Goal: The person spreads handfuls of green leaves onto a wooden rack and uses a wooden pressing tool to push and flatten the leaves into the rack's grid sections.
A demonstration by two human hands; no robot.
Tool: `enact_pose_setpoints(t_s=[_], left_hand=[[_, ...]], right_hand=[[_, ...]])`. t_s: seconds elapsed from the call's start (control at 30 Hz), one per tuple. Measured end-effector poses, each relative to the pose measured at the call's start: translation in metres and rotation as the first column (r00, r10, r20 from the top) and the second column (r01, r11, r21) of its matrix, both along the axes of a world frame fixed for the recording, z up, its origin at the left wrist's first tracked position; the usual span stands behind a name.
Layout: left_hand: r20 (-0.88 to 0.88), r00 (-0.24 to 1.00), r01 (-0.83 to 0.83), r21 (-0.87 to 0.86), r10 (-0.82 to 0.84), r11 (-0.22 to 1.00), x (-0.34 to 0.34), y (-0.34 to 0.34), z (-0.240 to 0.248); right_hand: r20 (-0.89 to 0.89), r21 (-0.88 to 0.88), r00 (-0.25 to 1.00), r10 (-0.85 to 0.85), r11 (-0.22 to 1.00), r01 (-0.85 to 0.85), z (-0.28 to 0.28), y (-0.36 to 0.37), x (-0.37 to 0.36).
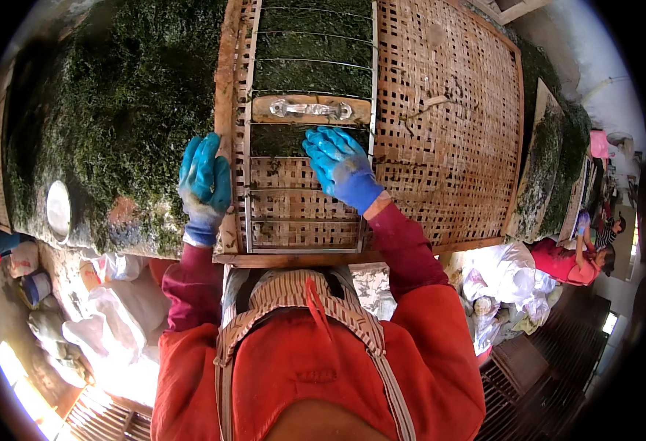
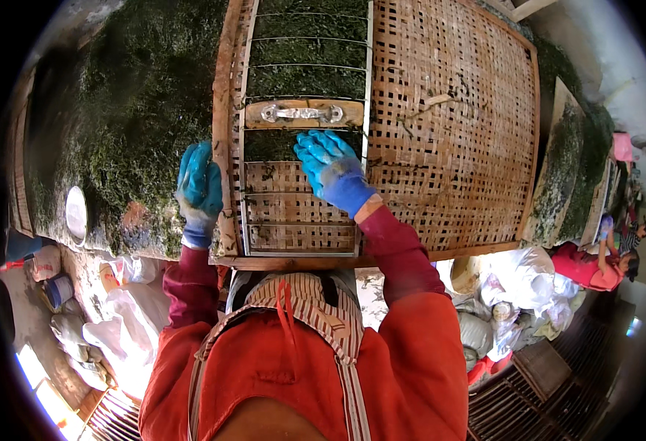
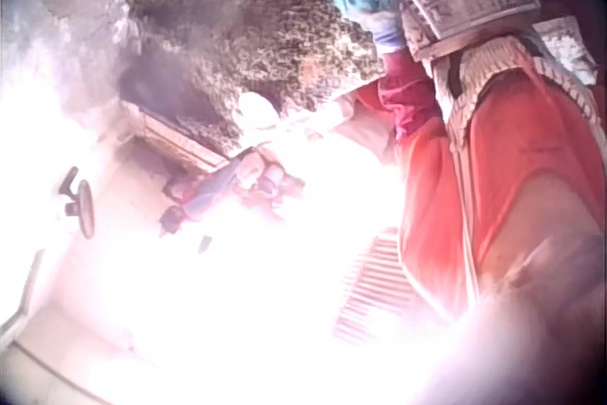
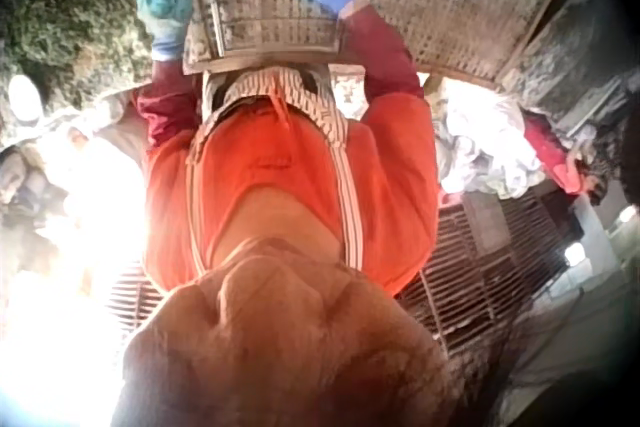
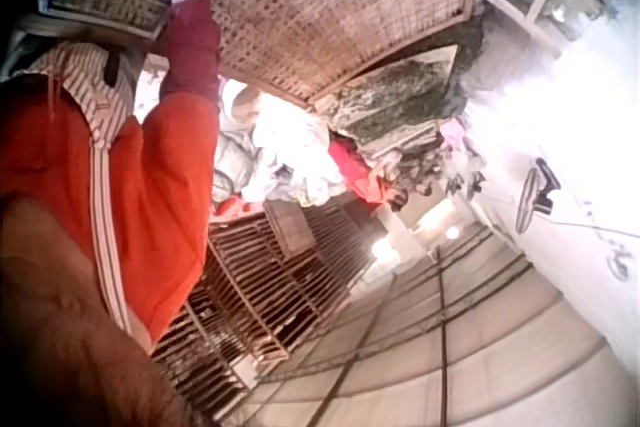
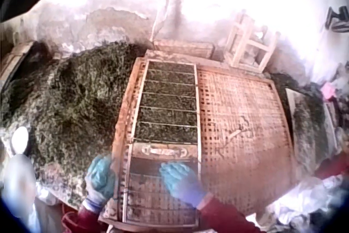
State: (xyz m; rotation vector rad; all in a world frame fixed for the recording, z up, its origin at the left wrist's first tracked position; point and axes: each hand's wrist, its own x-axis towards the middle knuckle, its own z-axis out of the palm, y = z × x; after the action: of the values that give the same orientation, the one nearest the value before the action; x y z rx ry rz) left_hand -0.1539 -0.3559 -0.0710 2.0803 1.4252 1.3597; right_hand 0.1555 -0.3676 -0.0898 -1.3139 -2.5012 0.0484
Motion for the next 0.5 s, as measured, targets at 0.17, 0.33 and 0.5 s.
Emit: enact_pose_setpoints(t_s=[0.17,0.33,0.5], left_hand=[[-0.543,0.836,0.165,0.125,-0.072,0.978,0.035,0.003,0.015],[-0.677,0.724,0.085,-0.102,-0.132,0.991,0.04,0.013,-0.013],[-0.576,0.801,0.19,-0.017,-0.166,0.982,0.049,0.017,-0.002]], right_hand=[[-0.093,0.034,0.996,-0.01,0.999,0.013,-0.001,0.007,-0.031],[-0.246,0.141,0.967,-0.059,0.985,0.096,0.034,-0.002,-0.003],[-0.494,0.113,0.61,-0.619,0.65,0.751,0.017,-0.024,0.036]])
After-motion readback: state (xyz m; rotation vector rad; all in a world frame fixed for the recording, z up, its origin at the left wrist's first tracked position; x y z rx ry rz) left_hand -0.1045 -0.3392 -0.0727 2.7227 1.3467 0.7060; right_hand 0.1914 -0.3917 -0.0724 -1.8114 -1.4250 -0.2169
